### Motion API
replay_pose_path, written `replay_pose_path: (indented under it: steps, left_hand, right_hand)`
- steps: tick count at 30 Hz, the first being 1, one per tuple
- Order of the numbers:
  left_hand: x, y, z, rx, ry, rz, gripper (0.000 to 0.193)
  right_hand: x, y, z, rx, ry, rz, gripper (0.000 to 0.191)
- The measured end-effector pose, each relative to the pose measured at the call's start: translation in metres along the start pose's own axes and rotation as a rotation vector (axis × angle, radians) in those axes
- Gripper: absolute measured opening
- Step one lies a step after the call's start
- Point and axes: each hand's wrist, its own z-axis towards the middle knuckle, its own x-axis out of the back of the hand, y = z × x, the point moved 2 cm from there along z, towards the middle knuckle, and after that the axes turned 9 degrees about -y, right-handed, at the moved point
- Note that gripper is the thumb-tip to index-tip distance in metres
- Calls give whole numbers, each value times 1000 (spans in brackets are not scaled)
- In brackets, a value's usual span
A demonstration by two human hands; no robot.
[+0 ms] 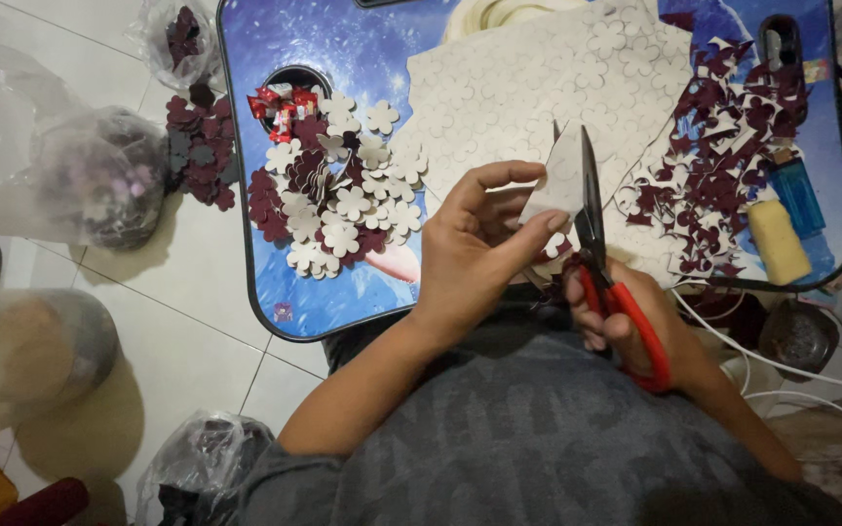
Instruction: The person sits on the floor with a lap tray and uses scissors to trim and refine white flower-shaped foam pieces, cutting petal edges and small notches one piece at a time, then sets finished flowers on a pile and picks up the next piece to trim.
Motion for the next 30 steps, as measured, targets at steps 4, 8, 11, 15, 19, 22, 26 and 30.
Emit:
replay_pose_path:
  steps: [4,8,11,15,19,22,26,30]
  left_hand:
    - [2,1,1,32,-28,-166,45]
    - [4,1,2,-1,1,-161,51]
    - [5,-1,3,-31,55,-169,55]
    - [6,-3,4,8,64,-178,59]
    - [5,-2,3,10,-13,-181,60]
    - [3,-1,1,23,-49,-186,61]
    - [3,1,2,11,-53,-161,61]
    - [3,4,1,10,-44,-117,65]
  right_hand:
    - [3,2,-2,-34,-1,28,96]
    - [5,2,-4,-39,6,-34,93]
    - [6,0,-3,-31,-3,-111,92]
    - [4,-8,-4,-55,6,-157,95]
    - [-2,-20,3,64,-61,-131,102]
    - [-4,-24,1,64,-48,-126,109]
    - [-6,-21,2,48,-20,-94,111]
    - [-4,-16,2,36,-21,-92,108]
